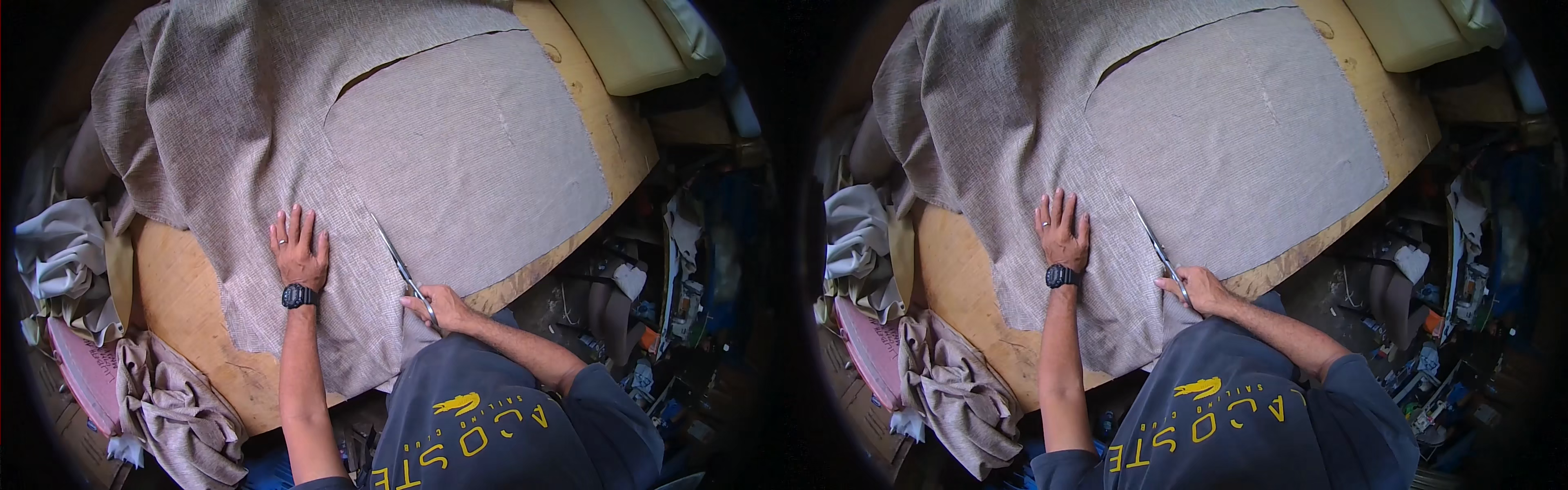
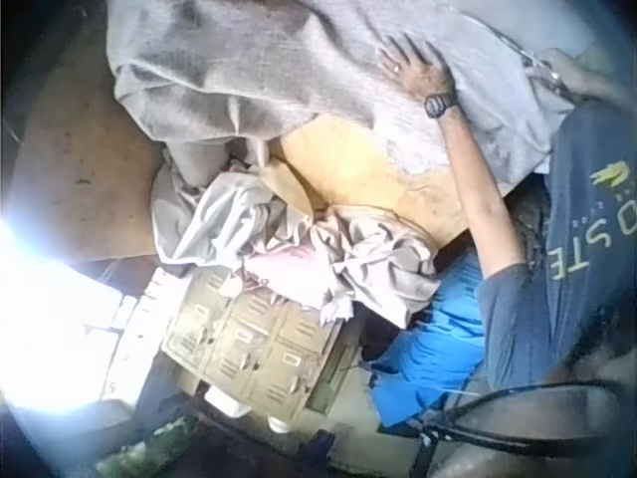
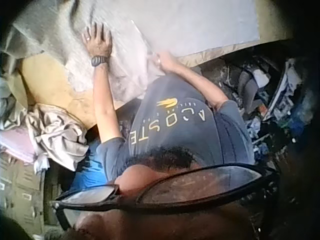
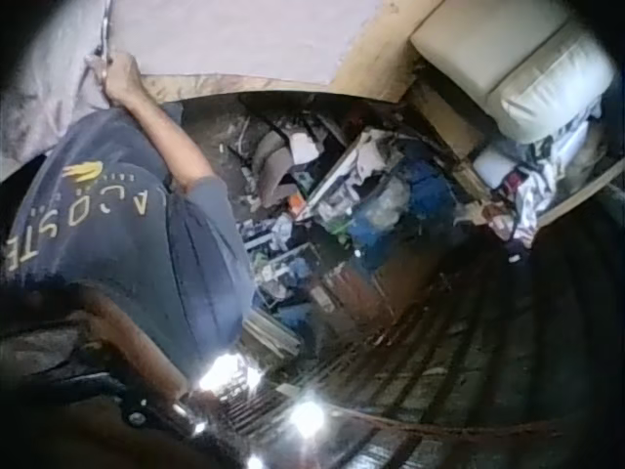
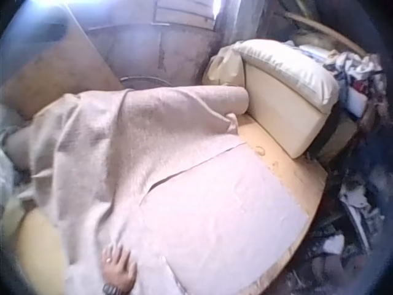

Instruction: The person uses large shears to cut a piece of light-colored fabric on a wooden workbench. They follow a curved line marked on the material, separating a shaped piece from the main roll. The person then folds the cut piece and continues cutting another section of the fabric.

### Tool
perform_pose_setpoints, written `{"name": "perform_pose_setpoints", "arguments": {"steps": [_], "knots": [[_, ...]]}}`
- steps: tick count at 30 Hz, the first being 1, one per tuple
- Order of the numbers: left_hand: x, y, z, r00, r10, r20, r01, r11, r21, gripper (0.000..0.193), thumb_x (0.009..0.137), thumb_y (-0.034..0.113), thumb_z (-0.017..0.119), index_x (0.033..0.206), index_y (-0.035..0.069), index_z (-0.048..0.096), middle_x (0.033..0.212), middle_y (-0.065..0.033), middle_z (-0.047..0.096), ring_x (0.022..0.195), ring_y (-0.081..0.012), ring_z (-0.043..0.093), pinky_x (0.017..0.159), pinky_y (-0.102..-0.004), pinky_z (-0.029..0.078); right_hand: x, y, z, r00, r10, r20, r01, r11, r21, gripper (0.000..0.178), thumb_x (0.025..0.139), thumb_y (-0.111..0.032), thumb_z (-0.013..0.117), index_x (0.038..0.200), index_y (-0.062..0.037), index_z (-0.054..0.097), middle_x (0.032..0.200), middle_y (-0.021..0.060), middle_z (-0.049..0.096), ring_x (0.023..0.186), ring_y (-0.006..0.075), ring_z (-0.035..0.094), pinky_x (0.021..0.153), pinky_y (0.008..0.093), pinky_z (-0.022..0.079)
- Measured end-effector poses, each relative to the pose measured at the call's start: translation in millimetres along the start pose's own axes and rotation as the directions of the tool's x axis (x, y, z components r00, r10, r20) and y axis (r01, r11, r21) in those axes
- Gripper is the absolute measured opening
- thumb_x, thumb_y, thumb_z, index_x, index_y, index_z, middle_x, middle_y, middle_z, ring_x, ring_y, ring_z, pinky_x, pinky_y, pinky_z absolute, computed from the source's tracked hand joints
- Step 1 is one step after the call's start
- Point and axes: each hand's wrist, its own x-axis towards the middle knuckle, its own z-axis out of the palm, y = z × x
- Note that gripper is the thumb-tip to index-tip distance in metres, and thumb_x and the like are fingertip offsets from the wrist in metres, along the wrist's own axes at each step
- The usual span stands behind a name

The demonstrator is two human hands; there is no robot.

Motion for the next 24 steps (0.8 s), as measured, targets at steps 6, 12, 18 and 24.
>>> {"name": "perform_pose_setpoints", "arguments": {"steps": [6,12,18,24], "knots": [[-0.1,1.6,-0.6,1.0,-0.006,0.001,0.006,1.0,-0.008,0.046,0.091,0.028,0.066,0.134,0.013,0.062,0.15,-0.0093,0.049,0.144,-0.0344,0.036,0.121,-0.0519,0.023,24.6,-10.7,-4.4,0.99,-0.116,-0.083,0.1,0.979,-0.176,0.058,0.094,-0.054,0.064,0.069,-0.0015,0.062,0.058,0.0082,0.06,0.052,0.0159,0.056,0.053,0.0361,0.046],[0.2,0.3,-0.7,1.0,-0.012,-0.003,0.012,1.0,-0.023,0.047,0.09,0.028,0.066,0.134,0.013,0.062,0.15,-0.0092,0.049,0.144,-0.0344,0.036,0.121,-0.0514,0.023,25.2,-14.2,-3.4,0.999,-0.035,-0.01,0.034,0.999,-0.041,0.065,0.093,-0.061,0.062,0.069,-0.0003,0.063,0.057,0.009,0.06,0.054,0.0186,0.06,0.056,0.0369,0.049],[0.6,1.3,-2.8,1.0,-0.015,0.003,0.015,1.0,-0.025,0.047,0.09,0.029,0.066,0.134,0.013,0.062,0.149,-0.0095,0.05,0.144,-0.0346,0.036,0.121,-0.0515,0.022,48.3,-35.9,-10.2,0.989,-0.115,-0.09,0.104,0.988,-0.116,0.067,0.093,-0.062,0.061,0.071,0.0011,0.064,0.052,0.006,0.057,0.048,0.0171,0.059,0.053,0.0365,0.049],[-0.4,-0.2,-0.6,1.0,-0.012,0.003,0.012,0.999,-0.036,0.047,0.089,0.028,0.066,0.133,0.012,0.063,0.15,-0.0098,0.049,0.144,-0.0347,0.036,0.121,-0.0519,0.023,51.4,-32.5,-10.2,0.999,-0.03,-0.027,0.029,0.999,-0.029,0.067,0.091,-0.064,0.062,0.073,0.001,0.063,0.055,0.0072,0.059,0.05,0.0173,0.06,0.053,0.0351,0.05]]}}
